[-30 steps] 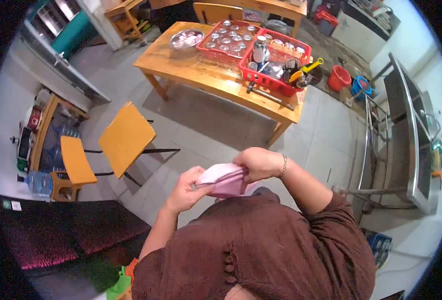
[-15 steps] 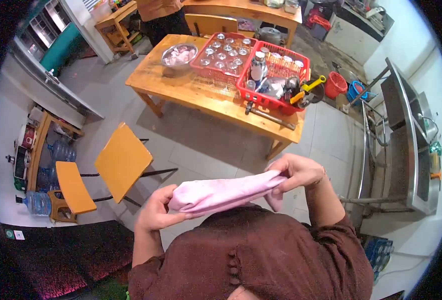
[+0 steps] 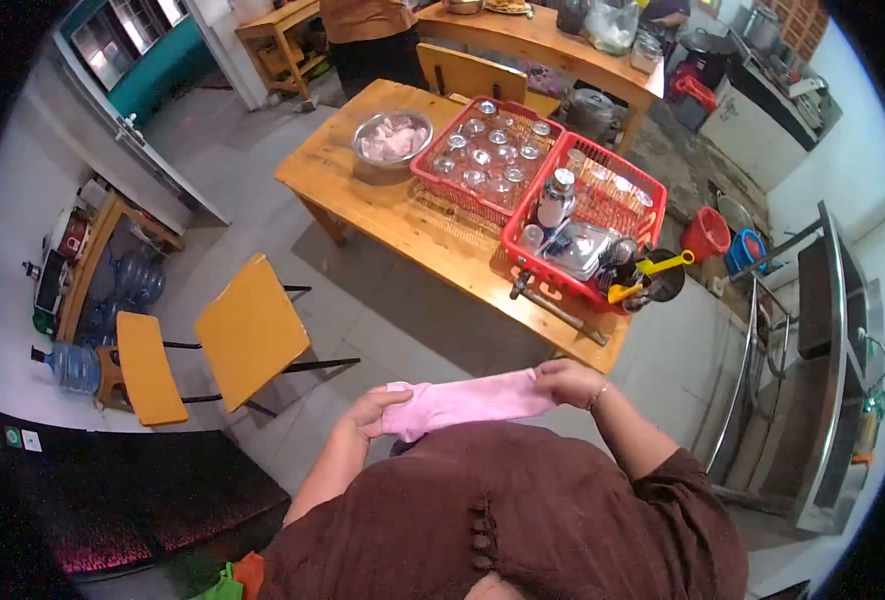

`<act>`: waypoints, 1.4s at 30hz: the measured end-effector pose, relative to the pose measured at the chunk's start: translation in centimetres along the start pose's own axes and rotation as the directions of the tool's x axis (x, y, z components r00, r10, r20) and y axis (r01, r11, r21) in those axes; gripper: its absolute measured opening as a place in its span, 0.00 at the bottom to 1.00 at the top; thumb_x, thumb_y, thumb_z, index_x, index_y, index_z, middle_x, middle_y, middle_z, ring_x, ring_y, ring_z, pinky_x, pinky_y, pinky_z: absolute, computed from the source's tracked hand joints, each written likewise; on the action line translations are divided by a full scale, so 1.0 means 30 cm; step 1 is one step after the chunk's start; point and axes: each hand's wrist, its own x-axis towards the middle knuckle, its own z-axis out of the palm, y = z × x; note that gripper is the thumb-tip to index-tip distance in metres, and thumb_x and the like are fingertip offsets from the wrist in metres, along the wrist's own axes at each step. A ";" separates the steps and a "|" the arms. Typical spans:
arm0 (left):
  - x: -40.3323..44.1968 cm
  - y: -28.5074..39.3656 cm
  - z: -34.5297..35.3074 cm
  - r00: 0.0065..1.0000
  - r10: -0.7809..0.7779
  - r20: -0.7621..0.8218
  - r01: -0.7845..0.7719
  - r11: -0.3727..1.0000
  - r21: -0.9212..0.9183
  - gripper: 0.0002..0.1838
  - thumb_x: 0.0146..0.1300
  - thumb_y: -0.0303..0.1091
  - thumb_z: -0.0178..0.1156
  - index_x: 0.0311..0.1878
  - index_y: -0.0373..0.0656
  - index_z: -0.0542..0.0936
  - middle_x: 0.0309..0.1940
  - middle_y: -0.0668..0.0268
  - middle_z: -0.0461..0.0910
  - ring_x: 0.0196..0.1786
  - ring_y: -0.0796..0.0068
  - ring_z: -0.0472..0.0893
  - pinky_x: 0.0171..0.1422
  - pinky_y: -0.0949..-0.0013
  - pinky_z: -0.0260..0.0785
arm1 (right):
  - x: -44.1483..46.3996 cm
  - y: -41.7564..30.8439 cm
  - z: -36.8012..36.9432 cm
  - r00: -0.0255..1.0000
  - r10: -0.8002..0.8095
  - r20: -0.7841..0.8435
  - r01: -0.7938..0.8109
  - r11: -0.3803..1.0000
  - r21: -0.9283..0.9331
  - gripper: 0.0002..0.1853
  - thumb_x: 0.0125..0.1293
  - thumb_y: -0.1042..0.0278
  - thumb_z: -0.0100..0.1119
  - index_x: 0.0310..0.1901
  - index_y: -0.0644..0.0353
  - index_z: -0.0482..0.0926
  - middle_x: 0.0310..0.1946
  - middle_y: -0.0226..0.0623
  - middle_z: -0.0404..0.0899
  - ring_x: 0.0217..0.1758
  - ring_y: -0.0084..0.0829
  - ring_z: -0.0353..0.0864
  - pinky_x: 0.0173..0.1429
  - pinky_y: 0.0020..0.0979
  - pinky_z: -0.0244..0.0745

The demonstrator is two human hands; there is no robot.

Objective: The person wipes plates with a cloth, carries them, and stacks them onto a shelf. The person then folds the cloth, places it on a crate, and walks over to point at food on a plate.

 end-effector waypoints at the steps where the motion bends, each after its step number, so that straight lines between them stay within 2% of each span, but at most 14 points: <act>1: 0.047 0.001 -0.028 0.998 -0.061 -0.008 0.060 0.998 -0.028 0.21 0.60 0.30 0.61 0.54 0.29 0.72 0.49 0.52 0.78 0.51 0.62 0.80 0.58 0.61 0.73 | 0.013 0.014 -0.003 0.998 0.048 -0.029 -0.049 0.998 -0.027 0.11 0.58 0.63 0.63 0.33 0.63 0.77 0.27 0.33 0.77 0.30 0.25 0.78 0.38 0.26 0.76; 7: 0.130 -0.073 -0.121 0.923 -0.267 -0.277 0.315 0.938 0.146 0.15 0.55 0.20 0.61 0.47 0.25 0.75 0.43 0.52 0.80 0.46 0.64 0.82 0.51 0.64 0.77 | 0.038 0.125 0.027 0.973 0.168 -0.159 -0.191 0.970 -0.148 0.05 0.55 0.69 0.63 0.28 0.58 0.78 0.24 0.27 0.77 0.26 0.23 0.77 0.30 0.26 0.74; 12: 0.140 0.007 -0.111 0.856 -0.288 -0.428 0.418 0.874 0.249 0.14 0.52 0.19 0.64 0.42 0.21 0.77 0.40 0.48 0.80 0.41 0.62 0.82 0.46 0.64 0.77 | 0.067 0.150 0.016 0.941 0.113 -0.320 0.040 0.899 0.437 0.10 0.58 0.72 0.59 0.42 0.61 0.76 0.29 0.28 0.76 0.27 0.23 0.76 0.33 0.26 0.73; 16: 0.241 0.122 -0.201 0.850 -0.166 -0.499 0.429 0.768 0.475 0.16 0.50 0.22 0.67 0.41 0.22 0.77 0.38 0.49 0.80 0.41 0.63 0.82 0.45 0.61 0.77 | 0.090 0.017 0.025 0.790 -0.091 -0.606 0.185 0.978 0.095 0.14 0.59 0.69 0.61 0.47 0.60 0.75 0.23 0.30 0.75 0.26 0.19 0.73 0.28 0.24 0.68; 19: 0.210 0.401 0.007 0.948 0.015 -0.319 0.205 0.738 0.643 0.58 0.40 0.32 0.77 0.70 0.37 0.46 0.58 0.44 0.67 0.57 0.60 0.72 0.51 0.61 0.71 | 0.118 -0.136 0.041 0.706 -0.217 -0.674 0.325 0.945 0.037 0.17 0.58 0.72 0.62 0.49 0.64 0.76 0.25 0.31 0.76 0.28 0.20 0.74 0.32 0.24 0.70; 22: 0.305 0.596 -0.100 0.982 0.114 0.150 -0.158 0.064 0.985 0.53 0.34 0.32 0.77 0.67 0.43 0.60 0.52 0.50 0.71 0.55 0.54 0.73 0.61 0.61 0.66 | 0.097 -0.354 0.051 0.773 -0.259 -0.580 0.368 0.927 0.076 0.14 0.57 0.74 0.63 0.45 0.66 0.78 0.31 0.33 0.79 0.35 0.22 0.78 0.41 0.24 0.74; 23: 0.304 0.663 -0.066 0.983 0.098 0.155 -0.161 0.065 0.985 0.53 0.34 0.32 0.77 0.67 0.43 0.60 0.52 0.50 0.71 0.55 0.54 0.73 0.61 0.61 0.66 | 0.084 -0.429 0.061 0.801 -0.263 -0.539 0.318 0.948 0.009 0.11 0.55 0.74 0.65 0.40 0.66 0.81 0.34 0.33 0.80 0.38 0.22 0.78 0.44 0.24 0.74; 25: 0.254 0.812 0.067 0.972 0.163 0.168 -0.109 -0.319 0.942 0.34 0.39 0.28 0.70 0.56 0.44 0.74 0.45 0.51 0.71 0.51 0.50 0.74 0.59 0.58 0.66 | 0.076 -0.581 0.100 0.794 -0.327 -0.513 0.280 0.945 -0.169 0.11 0.53 0.75 0.65 0.39 0.66 0.81 0.34 0.33 0.81 0.37 0.22 0.78 0.44 0.24 0.74; 30: 0.242 1.119 0.148 0.993 0.063 0.103 -0.063 -0.461 0.885 0.09 0.48 0.28 0.61 0.35 0.42 0.83 0.45 0.49 0.70 0.47 0.47 0.73 0.54 0.55 0.67 | 0.181 -0.733 0.132 0.698 -0.499 -0.514 0.161 0.809 -0.566 0.11 0.48 0.79 0.63 0.36 0.61 0.82 0.30 0.35 0.78 0.35 0.28 0.78 0.43 0.28 0.72; 33: 0.262 1.270 0.129 0.877 0.064 0.476 -0.342 -0.612 0.713 0.07 0.50 0.30 0.61 0.32 0.40 0.84 0.54 0.48 0.70 0.49 0.47 0.74 0.54 0.54 0.67 | 0.178 -0.843 0.130 0.546 -0.629 -0.553 0.166 0.728 -0.665 0.09 0.50 0.76 0.63 0.35 0.60 0.82 0.27 0.36 0.74 0.37 0.35 0.76 0.46 0.31 0.70; 36: 0.296 1.402 0.166 0.761 0.048 0.647 -0.589 -0.368 0.720 0.08 0.50 0.34 0.64 0.33 0.41 0.84 0.53 0.47 0.73 0.51 0.48 0.74 0.56 0.55 0.66 | 0.158 -0.893 0.093 0.402 -0.738 -0.541 0.299 0.665 -0.685 0.07 0.55 0.70 0.64 0.35 0.62 0.82 0.28 0.33 0.75 0.35 0.32 0.77 0.46 0.30 0.70; 38: 0.359 1.455 0.168 0.736 0.012 0.677 -0.654 -0.248 0.715 0.09 0.54 0.36 0.64 0.31 0.39 0.82 0.39 0.56 0.80 0.42 0.61 0.78 0.46 0.62 0.70 | 0.133 -0.929 0.059 0.622 -0.512 -0.592 0.540 0.829 -0.149 0.08 0.60 0.68 0.62 0.36 0.65 0.80 0.30 0.30 0.77 0.36 0.23 0.75 0.44 0.26 0.71; 40: 0.396 1.487 0.209 0.978 -0.084 0.191 -0.162 0.272 0.949 0.12 0.59 0.38 0.62 0.30 0.37 0.81 0.25 0.68 0.78 0.31 0.76 0.76 0.34 0.70 0.68 | 0.156 -0.958 0.009 0.677 -0.419 -0.605 0.501 0.865 -0.039 0.10 0.63 0.66 0.59 0.37 0.66 0.80 0.29 0.28 0.77 0.35 0.18 0.74 0.41 0.23 0.71; 42: 0.499 1.413 0.210 0.975 0.056 0.214 -0.221 0.230 0.948 0.14 0.63 0.40 0.59 0.29 0.37 0.79 0.22 0.76 0.74 0.26 0.86 0.70 0.26 0.77 0.63 | 0.243 -0.975 -0.024 0.517 -0.376 -0.769 0.465 0.878 -0.117 0.10 0.65 0.65 0.56 0.36 0.65 0.78 0.25 0.27 0.75 0.30 0.18 0.73 0.37 0.23 0.70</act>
